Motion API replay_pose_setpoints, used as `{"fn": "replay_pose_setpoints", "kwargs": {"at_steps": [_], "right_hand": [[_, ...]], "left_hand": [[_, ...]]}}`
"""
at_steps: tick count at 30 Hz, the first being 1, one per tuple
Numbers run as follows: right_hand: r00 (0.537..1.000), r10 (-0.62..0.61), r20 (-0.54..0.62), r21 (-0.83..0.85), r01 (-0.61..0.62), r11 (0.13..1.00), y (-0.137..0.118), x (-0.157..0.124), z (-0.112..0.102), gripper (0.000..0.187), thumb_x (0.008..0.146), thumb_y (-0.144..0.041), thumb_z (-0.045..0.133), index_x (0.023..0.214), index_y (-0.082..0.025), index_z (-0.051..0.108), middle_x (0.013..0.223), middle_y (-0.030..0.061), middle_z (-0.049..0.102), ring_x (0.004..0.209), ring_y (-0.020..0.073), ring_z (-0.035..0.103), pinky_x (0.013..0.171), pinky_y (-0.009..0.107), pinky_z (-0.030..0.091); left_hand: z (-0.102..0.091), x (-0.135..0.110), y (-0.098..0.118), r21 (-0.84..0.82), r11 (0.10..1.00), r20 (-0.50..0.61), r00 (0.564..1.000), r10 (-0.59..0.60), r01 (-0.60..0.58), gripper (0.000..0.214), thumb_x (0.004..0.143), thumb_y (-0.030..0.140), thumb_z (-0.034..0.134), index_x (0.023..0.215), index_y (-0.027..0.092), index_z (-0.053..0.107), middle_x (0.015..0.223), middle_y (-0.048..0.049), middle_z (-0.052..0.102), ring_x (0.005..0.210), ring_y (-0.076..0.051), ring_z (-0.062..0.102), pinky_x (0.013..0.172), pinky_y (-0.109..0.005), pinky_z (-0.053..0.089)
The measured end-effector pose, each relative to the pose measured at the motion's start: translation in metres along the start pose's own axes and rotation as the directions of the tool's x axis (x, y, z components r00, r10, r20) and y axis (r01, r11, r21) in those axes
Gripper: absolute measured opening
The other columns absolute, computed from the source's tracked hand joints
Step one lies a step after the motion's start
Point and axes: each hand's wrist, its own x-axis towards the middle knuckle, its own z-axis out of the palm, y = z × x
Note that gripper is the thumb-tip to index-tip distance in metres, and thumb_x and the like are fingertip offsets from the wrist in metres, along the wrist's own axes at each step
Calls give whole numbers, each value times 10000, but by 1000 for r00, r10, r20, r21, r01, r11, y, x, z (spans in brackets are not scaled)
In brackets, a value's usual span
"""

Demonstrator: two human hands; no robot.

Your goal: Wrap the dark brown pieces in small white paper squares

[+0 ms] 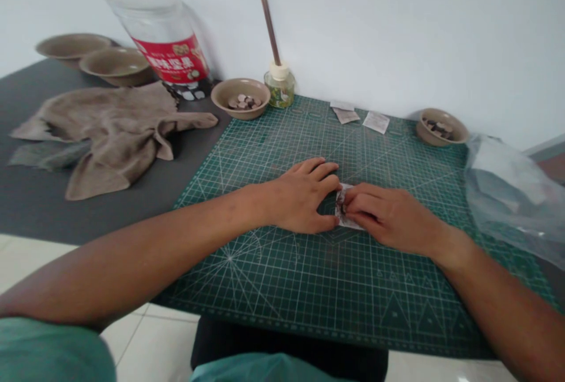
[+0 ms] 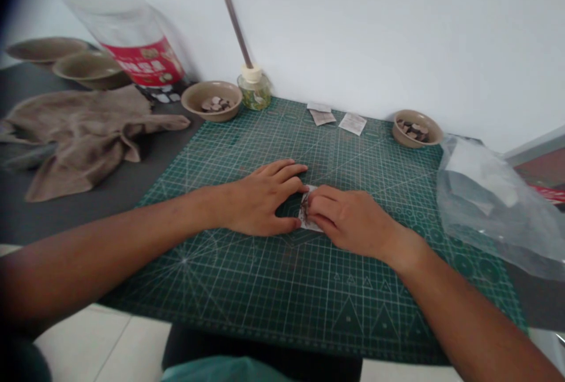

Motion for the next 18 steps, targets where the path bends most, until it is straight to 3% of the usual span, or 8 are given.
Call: {"fn": "replay_pose_setpoints", "kwargs": {"at_steps": [2, 4, 8, 10, 14, 18], "right_hand": [[994, 80, -71, -73, -85, 994, 2, 2, -1, 134, 989, -248, 498, 965, -215, 626, 1057, 68, 670, 901, 209, 643, 745, 330, 483], [991, 120, -61, -87, -125, 988, 5, 1, -3, 115, 978, -249, 513, 936, -217, 615, 1023, 60, 670, 874, 208, 641, 734, 331, 479], [997, 28, 67, -23, -26, 999, 0, -4, -4, 120, 976, -221, 507, 917, -225, 611, 1028, 41, 660, 829, 179, 636, 721, 312, 477], [999, 36, 28, -46, -35, 998, -3, -3, -1, 143, 992, -230, 481, 944, -219, 616, 1057, 53, 655, 854, 187, 636, 721, 317, 476], [984, 161, -77, -91, -167, 982, 4, -3, -4, 118, 980, -262, 512, 946, -215, 614, 1023, 62, 655, 873, 208, 629, 736, 336, 471], [997, 62, 41, 60, -65, 996, 4, -6, -8, 92, 951, -243, 563, 880, -225, 618, 944, 30, 655, 804, 175, 619, 702, 307, 470]], "left_hand": [[1, 0, 0, -1, 1000, -6, 1000, -7, 7, 627, 885, 600, 570, 1363, 202, 486, 1604, -139, 301, 1507, -361, 204, 1209, -518, 206], [2, 0, -1, -5, 1000, -9, 1000, -10, 10, 627, 882, 603, 574, 1362, 210, 485, 1604, -137, 299, 1507, -367, 203, 1205, -529, 212], [1, 0, 0, -1, 1000, -9, 1000, 4, -4, 619, 882, 595, 578, 1348, 196, 493, 1592, -153, 316, 1507, -369, 204, 1209, -520, 212], [1, 0, 0, 1, 1000, -11, 1000, 10, -10, 611, 888, 591, 570, 1343, 189, 499, 1592, -160, 312, 1507, -368, 207, 1210, -515, 212], [0, 0, 0, 0, 1000, 2, 1000, -14, 14, 604, 887, 586, 574, 1343, 196, 501, 1599, -153, 302, 1507, -375, 201, 1207, -532, 209], [1, 0, 0, -11, 1000, -2, 1000, -8, 8, 623, 877, 595, 585, 1356, 208, 485, 1600, -137, 308, 1510, -372, 190, 1206, -534, 213]]}}
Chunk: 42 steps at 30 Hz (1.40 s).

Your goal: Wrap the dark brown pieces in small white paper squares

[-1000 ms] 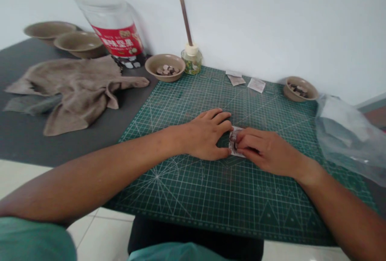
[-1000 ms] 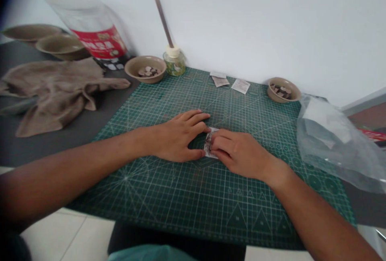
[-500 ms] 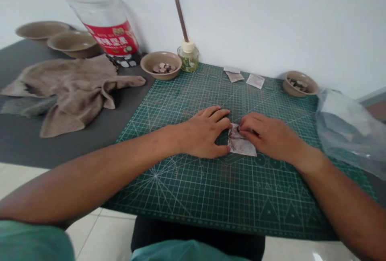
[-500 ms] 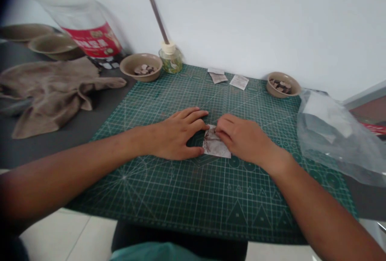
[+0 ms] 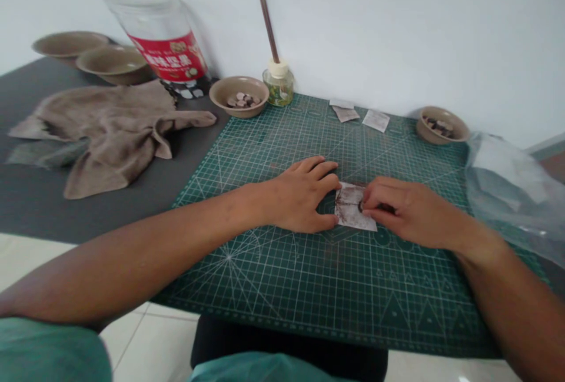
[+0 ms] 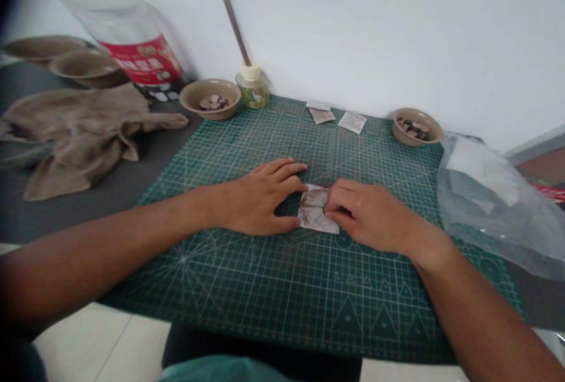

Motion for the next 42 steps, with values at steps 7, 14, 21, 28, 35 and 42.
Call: {"fn": "replay_pose_setpoints", "kwargs": {"at_steps": [7, 14, 21, 28, 35, 42], "right_hand": [[991, 52, -124, -123, -67, 990, 3, 6, 4, 128, 985, -248, 513, 939, -206, 625, 1032, 69, 653, 906, 213, 626, 772, 348, 479], [997, -74, 20, 40, 73, 997, -2, 2, 5, 110, 990, -244, 527, 943, -228, 624, 1010, 30, 660, 869, 172, 633, 755, 302, 480], [1000, 7, -28, 33, -6, 999, 5, 4, 1, 97, 956, -236, 569, 872, -218, 614, 961, 29, 662, 833, 173, 623, 738, 309, 470], [986, 87, -145, -73, -98, 993, 1, 7, 8, 123, 981, -263, 515, 937, -218, 620, 1028, 54, 653, 889, 203, 626, 762, 332, 463], [998, 52, 23, 51, -53, 997, -1, -1, 3, 93, 950, -241, 553, 877, -233, 609, 933, 13, 646, 781, 165, 610, 690, 294, 447], [985, 125, -122, -42, -131, 991, 11, 2, 1, 85, 949, -264, 555, 895, -226, 608, 979, 46, 657, 862, 205, 625, 753, 333, 468]], "left_hand": [[1, 0, -1, 8, 1000, -13, 1000, -1, 1, 605, 884, 580, 583, 1349, 203, 498, 1601, -141, 304, 1506, -376, 200, 1202, -539, 221], [0, -1, 1, 17, 1000, -10, 1000, 12, -12, 617, 885, 586, 575, 1353, 193, 486, 1593, -154, 316, 1508, -363, 207, 1210, -513, 212], [-1, 0, 1, 9, 1000, 0, 1000, 8, -8, 610, 886, 585, 575, 1342, 188, 496, 1596, -164, 306, 1508, -375, 201, 1210, -526, 206], [0, 0, 1, 3, 1000, 4, 1000, -5, 5, 613, 890, 578, 570, 1362, 195, 486, 1607, -160, 293, 1513, -384, 187, 1212, -536, 199], [-4, 0, 3, -2, 1000, 23, 1000, 5, -5, 613, 881, 572, 575, 1347, 182, 498, 1597, -176, 300, 1509, -385, 199, 1214, -532, 203], [-2, 0, 2, 6, 1000, 14, 1000, -8, 8, 620, 885, 576, 581, 1367, 199, 484, 1609, -153, 290, 1512, -382, 188, 1215, -533, 198]]}}
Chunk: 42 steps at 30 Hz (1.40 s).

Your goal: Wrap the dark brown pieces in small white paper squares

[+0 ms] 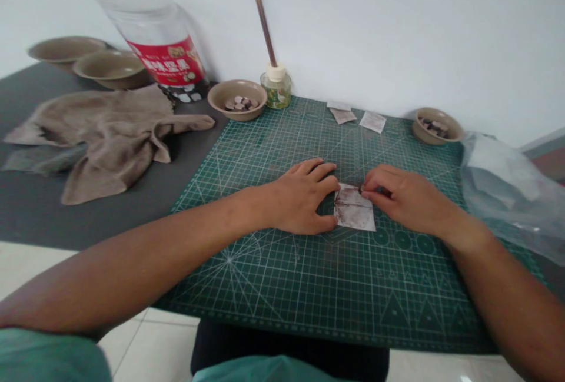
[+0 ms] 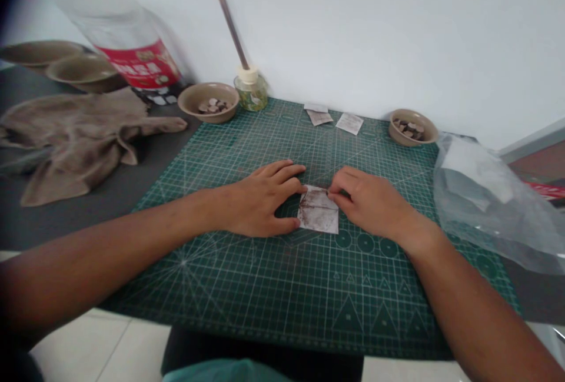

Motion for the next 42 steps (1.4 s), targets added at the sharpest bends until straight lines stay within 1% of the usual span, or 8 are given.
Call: {"fn": "replay_pose_setpoints", "kwargs": {"at_steps": [4, 10, 16, 22, 27, 33, 38, 42], "right_hand": [[983, -120, 138, 89, 109, 990, -10, -5, 2, 98, 966, -247, 539, 900, -231, 609, 985, 31, 651, 819, 173, 623, 716, 304, 477], [1000, 5, -24, -68, -6, 998, -9, 4, 5, 91, 975, -251, 521, 956, -217, 603, 1025, 55, 644, 885, 207, 629, 759, 338, 478], [980, -138, 145, 83, 127, 988, -18, -4, 4, 111, 983, -246, 515, 914, -227, 600, 1006, 34, 640, 851, 174, 619, 736, 309, 480], [999, 24, -28, -75, -26, 997, -12, 2, 4, 97, 985, -256, 511, 955, -212, 591, 1027, 54, 627, 902, 206, 621, 776, 344, 474], [980, -126, 153, 73, 116, 991, -14, -6, 3, 107, 981, -255, 528, 899, -226, 590, 970, 22, 635, 827, 165, 616, 725, 301, 467], [1000, 6, 3, -74, -6, 997, -14, 3, 4, 116, 987, -269, 499, 958, -216, 598, 1035, 61, 642, 902, 216, 633, 760, 350, 478], [980, -94, 177, 81, 81, 993, -11, -7, -3, 99, 966, -251, 544, 881, -231, 592, 958, 22, 647, 795, 169, 620, 701, 304, 471], [999, -29, 32, -23, 30, 999, -21, -2, 8, 110, 993, -256, 491, 954, -221, 588, 1071, 55, 642, 871, 197, 624, 710, 321, 468]], "left_hand": [[1, 0, 1, 0, 1000, -2, 1000, 7, -7, 623, 880, 590, 576, 1355, 196, 490, 1605, -149, 300, 1507, -379, 206, 1209, -530, 214], [2, -1, 0, 15, 1000, -16, 1000, -2, 3, 618, 889, 587, 568, 1364, 201, 488, 1607, -149, 296, 1511, -375, 197, 1208, -534, 206], [-1, -1, 3, 8, 1000, -7, 1000, 2, -2, 625, 885, 570, 579, 1367, 180, 500, 1599, -164, 314, 1509, -378, 207, 1213, -515, 219], [1, 0, 0, 9, 1000, -17, 1000, -2, 2, 612, 882, 580, 580, 1355, 200, 500, 1606, -145, 304, 1512, -371, 197, 1211, -530, 208], [-1, 0, 1, -1, 1000, 10, 1000, 3, -3, 628, 882, 580, 575, 1368, 191, 492, 1607, -159, 299, 1514, -378, 184, 1208, -538, 212], [0, -1, 0, -2, 1000, -16, 1000, 1, -1, 609, 885, 573, 579, 1355, 195, 498, 1605, -161, 298, 1513, -379, 192, 1210, -539, 206], [1, -1, 1, -11, 1000, -8, 1000, 4, -4, 630, 872, 584, 588, 1359, 195, 493, 1603, -157, 303, 1511, -378, 196, 1211, -532, 209], [1, -1, 1, 2, 1000, -12, 1000, 0, 0, 617, 886, 576, 572, 1362, 190, 496, 1609, -151, 295, 1511, -372, 194, 1216, -520, 198]]}}
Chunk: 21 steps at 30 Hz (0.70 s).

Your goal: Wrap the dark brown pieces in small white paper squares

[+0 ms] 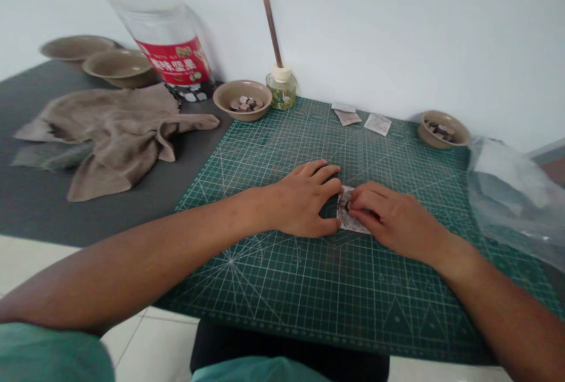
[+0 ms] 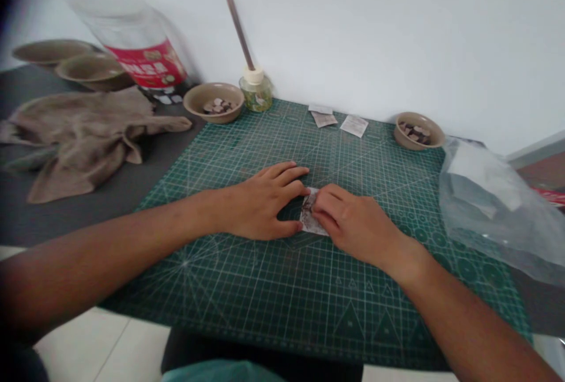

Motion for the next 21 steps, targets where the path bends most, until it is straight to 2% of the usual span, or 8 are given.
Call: {"fn": "replay_pose_setpoints", "kwargs": {"at_steps": [3, 6, 8, 10, 14, 16, 19, 21], "right_hand": [[995, 89, -49, -77, -92, 993, 6, 3, -5, 104, 982, -273, 513, 946, -214, 590, 1021, 55, 648, 860, 209, 624, 710, 334, 458], [995, -13, 100, 36, 9, 999, 10, -5, -13, 104, 969, -243, 537, 887, -224, 598, 942, 20, 657, 803, 172, 623, 703, 306, 458], [984, -95, 148, 103, 81, 991, 6, -9, -11, 109, 975, -248, 538, 889, -230, 602, 946, 12, 667, 787, 156, 626, 691, 290, 460], [993, -89, 80, 66, 84, 994, 0, -7, -4, 116, 990, -265, 517, 926, -231, 608, 1000, 27, 677, 821, 170, 637, 688, 295, 461], [992, 70, -102, -80, -79, 994, 5, 3, 0, 130, 991, -284, 505, 967, -219, 615, 1044, 61, 681, 894, 218, 645, 705, 327, 460], [998, 40, -40, -44, -41, 998, 13, 2, -7, 115, 974, -276, 535, 924, -223, 624, 996, 46, 688, 876, 209, 647, 730, 330, 468], [990, -94, 106, 100, 83, 991, 17, -6, -14, 116, 963, -262, 557, 888, -233, 640, 961, 19, 695, 807, 170, 649, 699, 303, 473], [982, -139, 124, 121, 124, 985, 10, -8, -10, 116, 970, -252, 548, 911, -235, 647, 967, 15, 698, 794, 161, 651, 683, 293, 474]], "left_hand": [[0, 0, -1, -2, 1000, -3, 1000, -4, 4, 616, 889, 580, 569, 1371, 204, 490, 1610, -147, 293, 1513, -376, 189, 1210, -532, 202], [-1, 0, -1, -10, 1000, 11, 1000, 1, -1, 624, 886, 578, 575, 1372, 196, 487, 1607, -161, 296, 1512, -380, 194, 1209, -536, 205], [-1, 0, 0, -10, 1000, 16, 1000, 7, -7, 625, 887, 579, 573, 1367, 188, 491, 1604, -167, 300, 1513, -377, 193, 1212, -527, 204], [-1, 0, 0, -6, 1000, 13, 1000, 9, -9, 625, 890, 580, 568, 1369, 188, 491, 1605, -168, 298, 1514, -374, 192, 1213, -524, 204], [0, 0, -1, 1, 1000, -10, 1000, 6, -6, 614, 895, 579, 562, 1360, 182, 499, 1606, -169, 295, 1512, -380, 192, 1212, -535, 195], [1, 0, -1, -1, 1000, -11, 1000, 4, -4, 605, 892, 579, 567, 1348, 187, 504, 1607, -162, 296, 1511, -380, 194, 1210, -536, 200], [0, 0, 0, -7, 1000, 5, 1000, 6, -6, 610, 883, 582, 576, 1355, 204, 496, 1610, -147, 297, 1511, -374, 199, 1205, -534, 212], [0, 0, 0, -6, 1000, 6, 1000, 6, -6, 619, 882, 584, 575, 1360, 200, 490, 1611, -149, 295, 1511, -371, 199, 1206, -531, 212]]}}
